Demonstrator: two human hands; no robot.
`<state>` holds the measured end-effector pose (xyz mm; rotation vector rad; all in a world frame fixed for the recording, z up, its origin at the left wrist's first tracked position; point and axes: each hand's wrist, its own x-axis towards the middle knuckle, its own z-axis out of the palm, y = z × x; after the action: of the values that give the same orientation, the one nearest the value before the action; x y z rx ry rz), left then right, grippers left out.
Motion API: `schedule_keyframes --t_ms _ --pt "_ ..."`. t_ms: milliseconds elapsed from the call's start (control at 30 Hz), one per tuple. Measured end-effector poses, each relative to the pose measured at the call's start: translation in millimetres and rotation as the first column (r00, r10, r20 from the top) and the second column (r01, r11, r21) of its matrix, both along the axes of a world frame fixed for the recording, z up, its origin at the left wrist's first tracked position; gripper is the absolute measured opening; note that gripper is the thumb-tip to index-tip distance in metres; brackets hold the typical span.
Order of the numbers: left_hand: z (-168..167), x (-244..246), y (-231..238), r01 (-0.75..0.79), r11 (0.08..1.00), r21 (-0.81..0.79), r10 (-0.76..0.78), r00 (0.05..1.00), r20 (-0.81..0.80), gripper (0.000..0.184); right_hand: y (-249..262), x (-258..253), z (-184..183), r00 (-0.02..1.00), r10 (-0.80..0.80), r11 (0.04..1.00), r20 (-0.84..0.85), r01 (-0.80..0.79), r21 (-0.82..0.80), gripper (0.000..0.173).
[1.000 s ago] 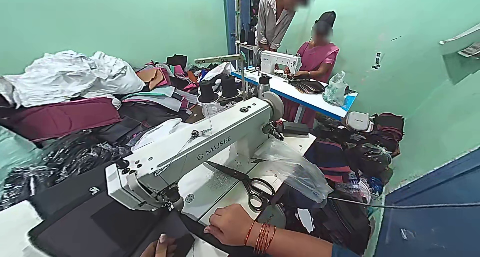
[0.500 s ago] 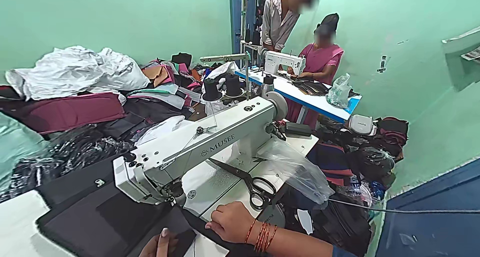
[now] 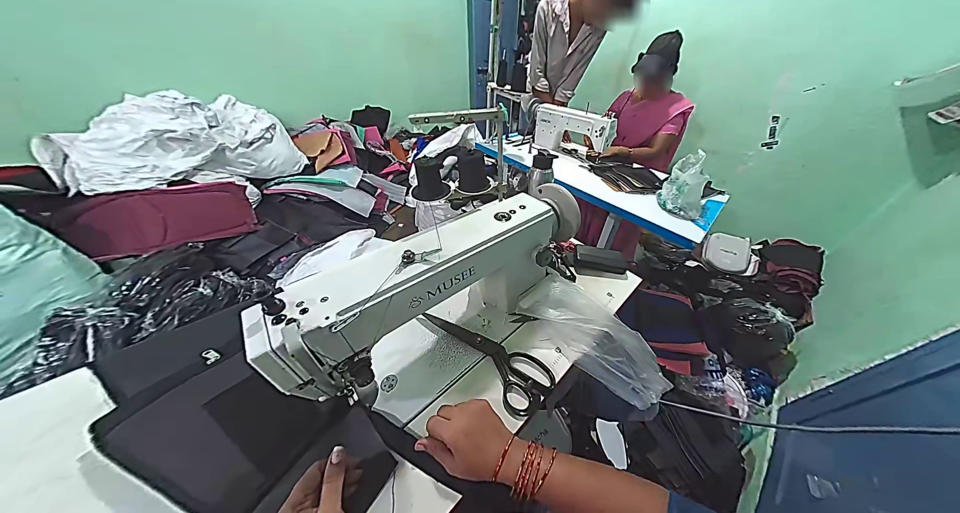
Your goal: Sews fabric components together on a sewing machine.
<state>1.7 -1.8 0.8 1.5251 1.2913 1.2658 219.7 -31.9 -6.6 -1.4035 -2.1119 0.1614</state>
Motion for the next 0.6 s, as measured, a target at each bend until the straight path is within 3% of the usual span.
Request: schedule_keyframes --t_ms 600 --pt "-0.2 -0.8 -0.6 0.005 1.0 0.007 -0.005 1.0 -0.005 0.032 0.3 0.0 -1.6 1.0 0.001 1.0 0.001 -0.001 0.009 0.034"
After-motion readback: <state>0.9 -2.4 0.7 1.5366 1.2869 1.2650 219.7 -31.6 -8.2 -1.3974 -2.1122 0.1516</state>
